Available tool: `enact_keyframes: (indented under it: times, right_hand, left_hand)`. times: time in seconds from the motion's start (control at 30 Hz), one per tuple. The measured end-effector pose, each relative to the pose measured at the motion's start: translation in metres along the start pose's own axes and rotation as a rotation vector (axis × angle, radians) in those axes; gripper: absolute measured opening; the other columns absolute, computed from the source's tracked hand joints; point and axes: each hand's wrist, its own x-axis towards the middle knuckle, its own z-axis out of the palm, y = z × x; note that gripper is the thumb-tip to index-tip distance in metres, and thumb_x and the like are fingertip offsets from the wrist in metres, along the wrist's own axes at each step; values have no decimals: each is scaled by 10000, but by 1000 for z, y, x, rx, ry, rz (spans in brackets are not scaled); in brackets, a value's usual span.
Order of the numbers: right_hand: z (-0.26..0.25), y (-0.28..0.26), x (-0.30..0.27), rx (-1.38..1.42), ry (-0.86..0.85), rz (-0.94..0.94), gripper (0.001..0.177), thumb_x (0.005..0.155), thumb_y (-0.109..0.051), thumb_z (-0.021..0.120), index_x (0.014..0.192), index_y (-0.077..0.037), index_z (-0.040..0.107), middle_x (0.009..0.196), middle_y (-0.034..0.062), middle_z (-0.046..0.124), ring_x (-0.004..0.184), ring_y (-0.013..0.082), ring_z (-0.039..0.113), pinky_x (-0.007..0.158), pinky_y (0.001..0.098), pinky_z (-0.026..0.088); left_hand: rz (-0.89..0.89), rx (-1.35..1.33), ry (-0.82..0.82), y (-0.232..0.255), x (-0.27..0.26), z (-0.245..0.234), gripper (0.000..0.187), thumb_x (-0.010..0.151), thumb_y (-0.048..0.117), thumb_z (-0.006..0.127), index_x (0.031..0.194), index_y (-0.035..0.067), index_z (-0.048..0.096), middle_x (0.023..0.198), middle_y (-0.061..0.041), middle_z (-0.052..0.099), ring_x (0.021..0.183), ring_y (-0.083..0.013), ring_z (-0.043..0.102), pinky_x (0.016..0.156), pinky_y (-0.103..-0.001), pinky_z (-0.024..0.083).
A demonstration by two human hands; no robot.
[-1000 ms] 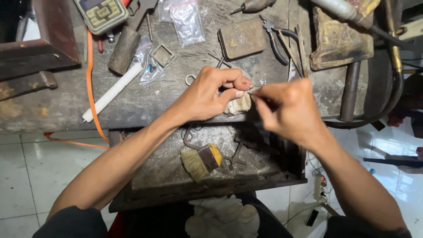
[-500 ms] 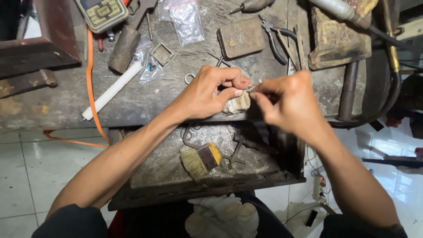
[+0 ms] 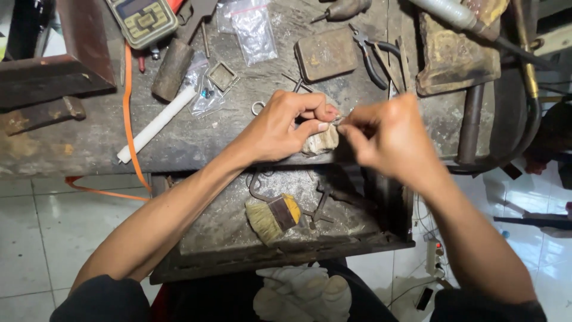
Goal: A person uses a fine metal tool to work on a small jewelry component and then cleans the piece with a small brush.
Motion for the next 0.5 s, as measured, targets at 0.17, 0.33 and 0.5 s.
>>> enact_keyframes:
  times: [0.17,0.33,0.5]
  right_hand:
    - [1,4,6,-83,-49,10,93,736,-100,724,651,-134,710,505,88,625,529,356,656,514,361,490]
    - [0,5,5,-16,-19,73,51,770,-139,746,725,-157,763,522,74,645,536,325,670,531,335,498]
    - [-8,-1,17,79,-87,146,47,765,-106,734,727,-93,757,545,125,652,486,348,612,551,361,481]
  left_hand:
    - [5,-2,8,6,0,0,36,927,-16,665,910,5,641,918,-244,761,1157,-367,681,916,-484,559]
    - [11,8,11,6,1,-1,35,924,-9,671,916,9,642,932,-245,760,1155,-380,680,932,-497,553]
    - [-3,-13,4,8,0,-1,35,932,-17,660,908,-2,638,963,-256,751,1163,-360,677,945,-494,550]
